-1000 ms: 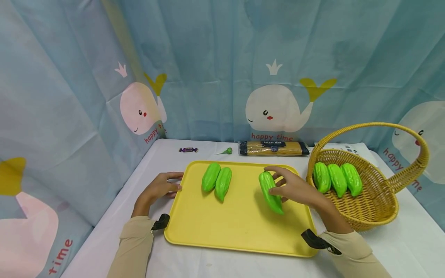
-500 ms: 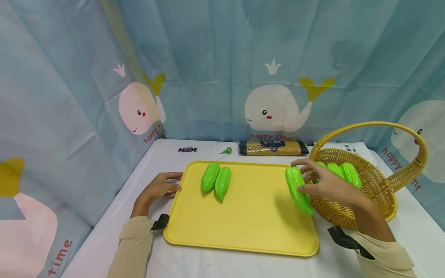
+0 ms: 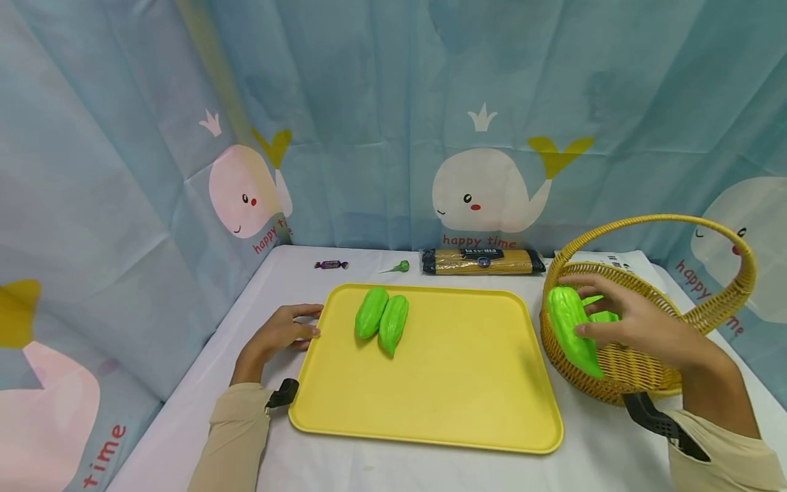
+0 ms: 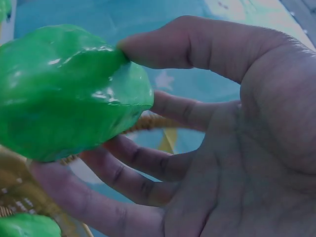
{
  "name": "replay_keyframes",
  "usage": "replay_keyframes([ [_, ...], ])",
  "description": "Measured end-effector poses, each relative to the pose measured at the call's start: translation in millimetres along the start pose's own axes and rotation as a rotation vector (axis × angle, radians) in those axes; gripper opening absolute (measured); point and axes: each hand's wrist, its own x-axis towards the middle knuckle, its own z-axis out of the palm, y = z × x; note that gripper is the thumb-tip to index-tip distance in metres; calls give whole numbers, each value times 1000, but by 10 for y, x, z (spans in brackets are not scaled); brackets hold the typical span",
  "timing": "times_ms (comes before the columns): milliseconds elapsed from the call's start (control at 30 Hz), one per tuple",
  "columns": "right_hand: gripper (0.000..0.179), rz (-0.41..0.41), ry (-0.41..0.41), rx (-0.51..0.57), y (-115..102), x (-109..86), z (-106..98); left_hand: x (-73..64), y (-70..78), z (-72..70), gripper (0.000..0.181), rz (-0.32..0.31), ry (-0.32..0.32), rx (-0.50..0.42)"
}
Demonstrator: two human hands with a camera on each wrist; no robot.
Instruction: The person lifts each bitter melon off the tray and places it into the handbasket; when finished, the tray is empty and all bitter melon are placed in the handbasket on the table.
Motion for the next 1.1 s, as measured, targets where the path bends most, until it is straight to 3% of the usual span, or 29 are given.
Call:
replay_keyframes([
  [467,82,132,48,35,314,-68,-231,-12,18,-15,60,4,-4,9],
  [833,81,199,37,73,623,4,-216,21,-1,-15,59,-6,-7,7],
  [1100,86,252,2,70,708,64,-180,18,-5,-7,59,-18,-1,6],
])
